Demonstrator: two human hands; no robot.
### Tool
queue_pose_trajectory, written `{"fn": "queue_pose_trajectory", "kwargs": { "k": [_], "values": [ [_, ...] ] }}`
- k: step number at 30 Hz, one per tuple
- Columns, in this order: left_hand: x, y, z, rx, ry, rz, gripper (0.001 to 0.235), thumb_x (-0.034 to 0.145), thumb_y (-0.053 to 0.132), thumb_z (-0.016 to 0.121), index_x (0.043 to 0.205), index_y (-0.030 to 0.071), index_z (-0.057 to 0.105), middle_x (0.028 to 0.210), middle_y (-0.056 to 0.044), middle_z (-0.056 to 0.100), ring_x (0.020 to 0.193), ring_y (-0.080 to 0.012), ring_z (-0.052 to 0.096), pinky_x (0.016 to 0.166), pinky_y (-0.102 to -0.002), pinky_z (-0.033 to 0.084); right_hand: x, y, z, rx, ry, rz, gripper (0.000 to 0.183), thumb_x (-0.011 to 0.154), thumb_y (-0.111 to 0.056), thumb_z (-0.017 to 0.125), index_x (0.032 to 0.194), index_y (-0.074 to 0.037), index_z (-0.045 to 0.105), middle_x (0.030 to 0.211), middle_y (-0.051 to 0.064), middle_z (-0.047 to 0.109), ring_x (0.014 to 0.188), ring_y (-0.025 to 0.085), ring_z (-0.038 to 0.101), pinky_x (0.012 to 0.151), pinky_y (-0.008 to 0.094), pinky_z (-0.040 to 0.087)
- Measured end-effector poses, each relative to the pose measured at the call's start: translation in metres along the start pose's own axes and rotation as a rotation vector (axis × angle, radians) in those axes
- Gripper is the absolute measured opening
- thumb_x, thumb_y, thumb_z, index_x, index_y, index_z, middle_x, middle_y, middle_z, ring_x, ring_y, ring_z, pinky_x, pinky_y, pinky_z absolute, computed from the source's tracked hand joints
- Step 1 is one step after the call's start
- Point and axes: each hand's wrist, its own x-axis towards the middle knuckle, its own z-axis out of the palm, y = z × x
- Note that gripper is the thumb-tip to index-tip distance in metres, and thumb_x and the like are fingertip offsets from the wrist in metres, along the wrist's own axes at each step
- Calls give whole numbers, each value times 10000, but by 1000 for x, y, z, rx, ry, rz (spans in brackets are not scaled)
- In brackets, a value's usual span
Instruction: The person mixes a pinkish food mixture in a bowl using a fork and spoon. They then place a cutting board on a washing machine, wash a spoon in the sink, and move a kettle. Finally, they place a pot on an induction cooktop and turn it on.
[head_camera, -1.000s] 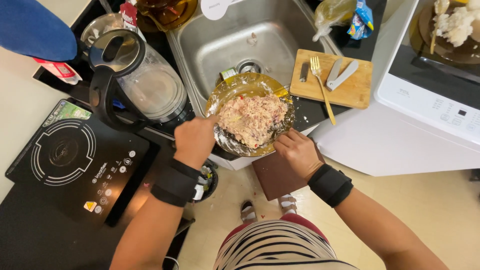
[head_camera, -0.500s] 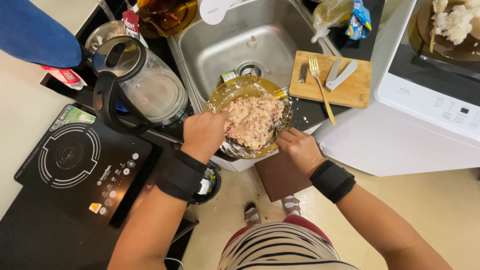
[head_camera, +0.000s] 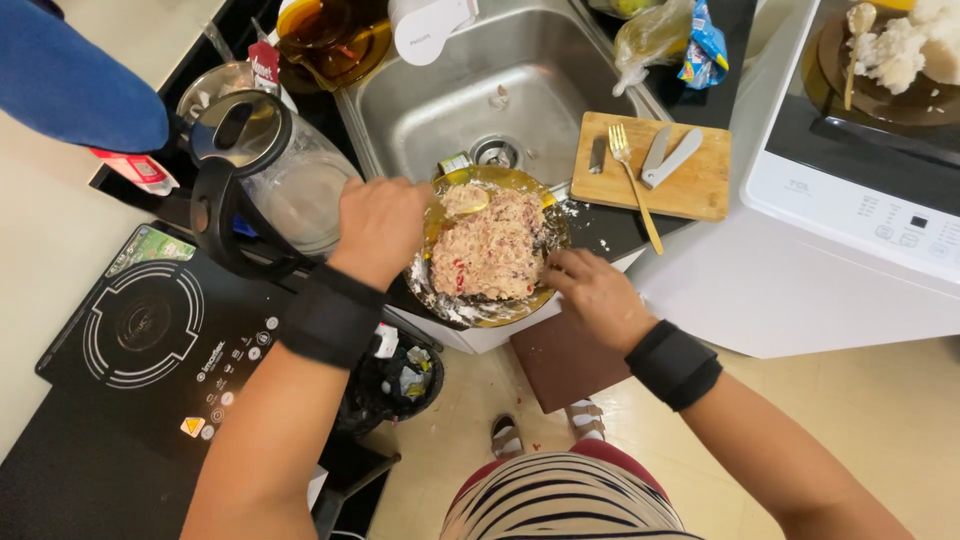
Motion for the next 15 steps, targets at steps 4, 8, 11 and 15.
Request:
{"fn": "queue_pose_trajectory", "kwargs": {
  "k": [4,8,11,15],
  "values": [
    [24,-18,50,47,-100,-52,136,825,119,630,827,136,766,819,-110,733,836,-304,721,727,-475,517,-4,-4,7,83,-17,62,372,783,-221,798,1107,-65,708,1177,83,672,1153,311,596,957,405,510],
    [46,-23,62,-153,-327,-187,198,923,186,619,984,179,806,979,-164,747,941,-373,708,825,-494,542,-9,3,29,-17,36,65,315,790,-194,758,1080,-78,711,1174,74,682,1171,306,606,932,387,535],
    [62,-29,89,-275,-376,-158,265,920,154,607,1065,238,813,1028,-155,750,967,-381,701,852,-494,541,-10,11,37,-48,37,29,311,792,-109,705,1098,-56,709,1203,90,685,1232,307,600,938,363,551],
    [89,-25,94,-255,-538,-14,310,851,92,647,1078,238,799,1057,-119,754,999,-357,699,866,-468,548,-16,22,44,-47,32,-62,332,790,-54,671,1119,-17,704,1222,119,686,1302,305,587,978,349,555]
  ]
}}
